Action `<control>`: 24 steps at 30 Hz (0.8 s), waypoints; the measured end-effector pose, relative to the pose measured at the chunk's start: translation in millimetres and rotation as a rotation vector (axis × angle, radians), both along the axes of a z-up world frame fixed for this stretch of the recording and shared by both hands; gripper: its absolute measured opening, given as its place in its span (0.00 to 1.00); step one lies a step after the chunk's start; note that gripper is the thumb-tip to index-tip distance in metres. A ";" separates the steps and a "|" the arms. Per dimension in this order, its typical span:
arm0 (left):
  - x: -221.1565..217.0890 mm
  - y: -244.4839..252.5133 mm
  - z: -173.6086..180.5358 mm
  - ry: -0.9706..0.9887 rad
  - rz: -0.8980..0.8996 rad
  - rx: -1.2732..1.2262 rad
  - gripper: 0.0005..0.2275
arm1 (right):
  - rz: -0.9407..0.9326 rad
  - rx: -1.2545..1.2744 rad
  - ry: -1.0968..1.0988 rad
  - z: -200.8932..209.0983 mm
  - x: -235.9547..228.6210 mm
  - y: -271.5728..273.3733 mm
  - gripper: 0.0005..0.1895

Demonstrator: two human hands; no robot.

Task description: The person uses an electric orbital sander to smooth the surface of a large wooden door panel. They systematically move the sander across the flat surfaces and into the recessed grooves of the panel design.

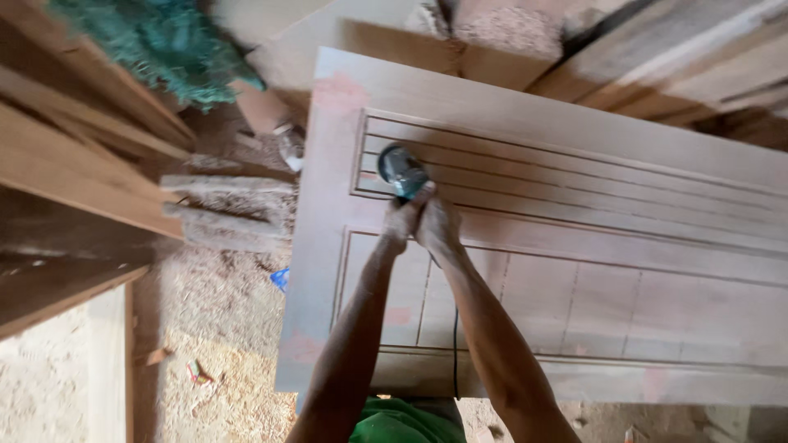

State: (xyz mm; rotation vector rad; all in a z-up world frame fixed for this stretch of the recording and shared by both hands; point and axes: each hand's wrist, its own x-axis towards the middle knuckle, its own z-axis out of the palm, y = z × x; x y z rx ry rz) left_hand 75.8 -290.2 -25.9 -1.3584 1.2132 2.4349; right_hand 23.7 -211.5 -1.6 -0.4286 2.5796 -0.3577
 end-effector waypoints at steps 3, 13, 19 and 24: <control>-10.0 5.4 -11.1 0.102 0.019 -0.019 0.40 | 0.074 0.115 -0.049 7.7 -12.5 3.5 0.14; -102.2 144.5 -24.7 0.159 -0.088 0.057 0.37 | -0.072 0.038 -0.043 37.5 -81.3 97.8 0.23; -168.8 252.5 -5.1 0.178 -0.268 -0.067 0.37 | -0.074 0.094 -0.067 25.2 -114.9 170.3 0.24; -204.2 314.2 -1.9 0.173 -0.533 -0.149 0.32 | -0.156 0.174 -0.057 28.0 -143.6 243.8 0.24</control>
